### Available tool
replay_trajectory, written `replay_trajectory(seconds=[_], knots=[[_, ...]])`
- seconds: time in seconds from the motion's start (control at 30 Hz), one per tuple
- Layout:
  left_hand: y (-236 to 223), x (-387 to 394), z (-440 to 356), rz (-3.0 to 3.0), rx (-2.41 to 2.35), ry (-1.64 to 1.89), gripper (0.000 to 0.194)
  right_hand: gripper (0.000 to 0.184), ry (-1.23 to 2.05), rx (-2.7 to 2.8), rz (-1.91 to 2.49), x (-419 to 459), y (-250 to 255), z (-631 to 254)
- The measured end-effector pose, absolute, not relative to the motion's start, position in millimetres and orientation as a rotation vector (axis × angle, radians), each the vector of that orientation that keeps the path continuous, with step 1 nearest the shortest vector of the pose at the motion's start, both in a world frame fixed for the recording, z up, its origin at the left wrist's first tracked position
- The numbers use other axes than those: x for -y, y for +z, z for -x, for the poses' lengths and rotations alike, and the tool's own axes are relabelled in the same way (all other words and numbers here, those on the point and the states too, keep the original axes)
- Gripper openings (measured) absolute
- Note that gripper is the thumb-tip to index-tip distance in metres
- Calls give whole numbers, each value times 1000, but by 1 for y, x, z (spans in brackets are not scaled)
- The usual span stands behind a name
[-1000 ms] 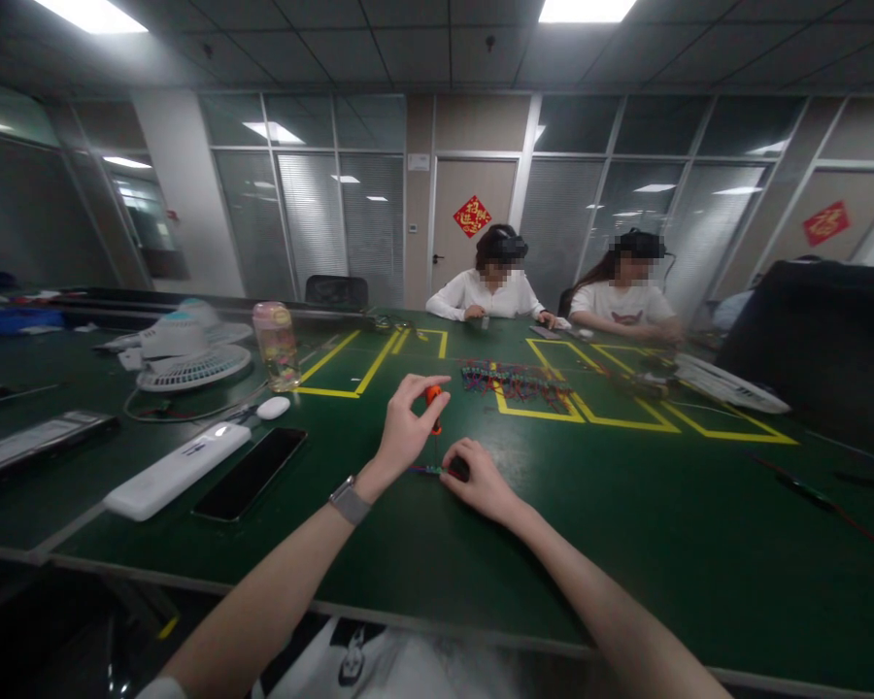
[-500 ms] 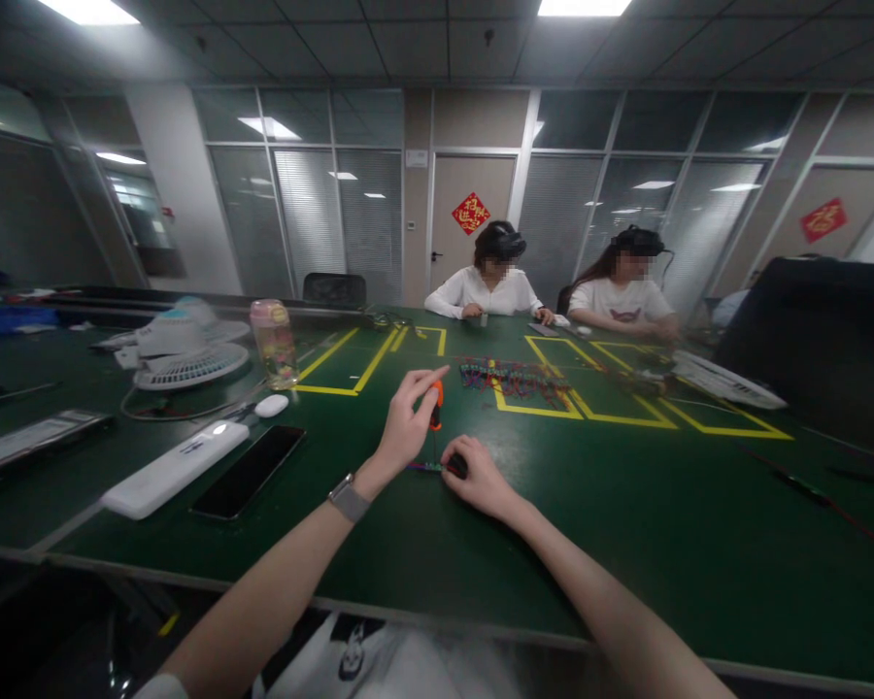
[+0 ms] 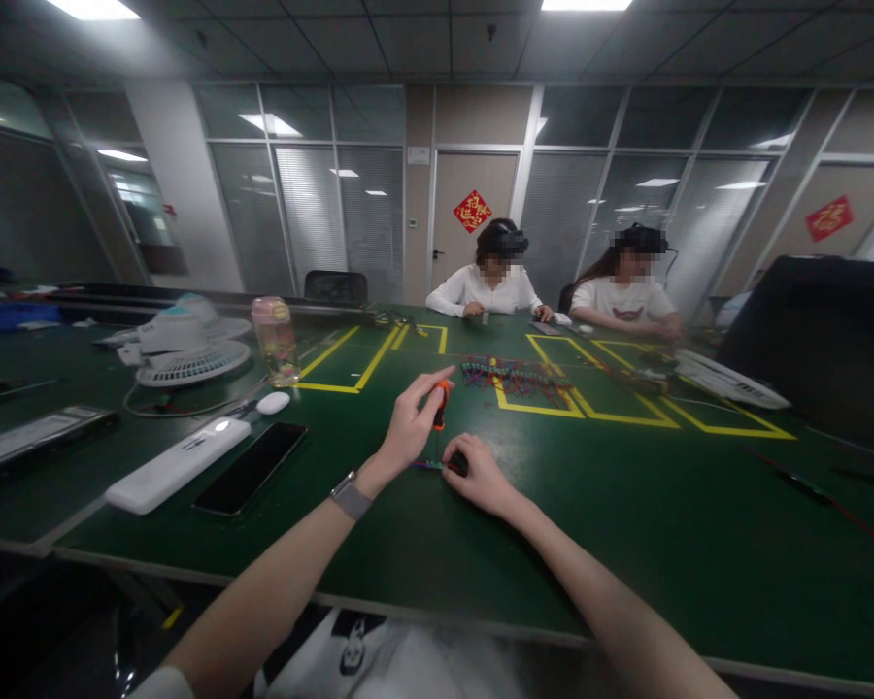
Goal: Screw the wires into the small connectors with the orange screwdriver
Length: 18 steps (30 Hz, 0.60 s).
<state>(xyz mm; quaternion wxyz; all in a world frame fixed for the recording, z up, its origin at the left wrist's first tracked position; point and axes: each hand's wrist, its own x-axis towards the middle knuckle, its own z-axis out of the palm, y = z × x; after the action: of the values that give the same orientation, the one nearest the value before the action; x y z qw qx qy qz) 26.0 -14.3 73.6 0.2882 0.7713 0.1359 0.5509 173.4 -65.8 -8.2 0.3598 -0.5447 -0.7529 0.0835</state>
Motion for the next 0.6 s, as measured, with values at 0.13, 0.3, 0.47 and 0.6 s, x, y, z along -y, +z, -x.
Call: replay_trajectory(seconds=[0.13,0.3,0.47,0.6], knots=[[72,13,-27,-2083,-462,1521,29,9,201,1945,1414,67,-7,-173],[73,13,-27,-2044,-422,1489,32,8,194,1950,1397,66,-9,-174],[73,15,-27,-2076,-479,1541,24,6,199,1942,1403,66,-9,-173],[73,14,-26,-2057,-470,1534,29,5,209,1935,1405,66,-8,-173]])
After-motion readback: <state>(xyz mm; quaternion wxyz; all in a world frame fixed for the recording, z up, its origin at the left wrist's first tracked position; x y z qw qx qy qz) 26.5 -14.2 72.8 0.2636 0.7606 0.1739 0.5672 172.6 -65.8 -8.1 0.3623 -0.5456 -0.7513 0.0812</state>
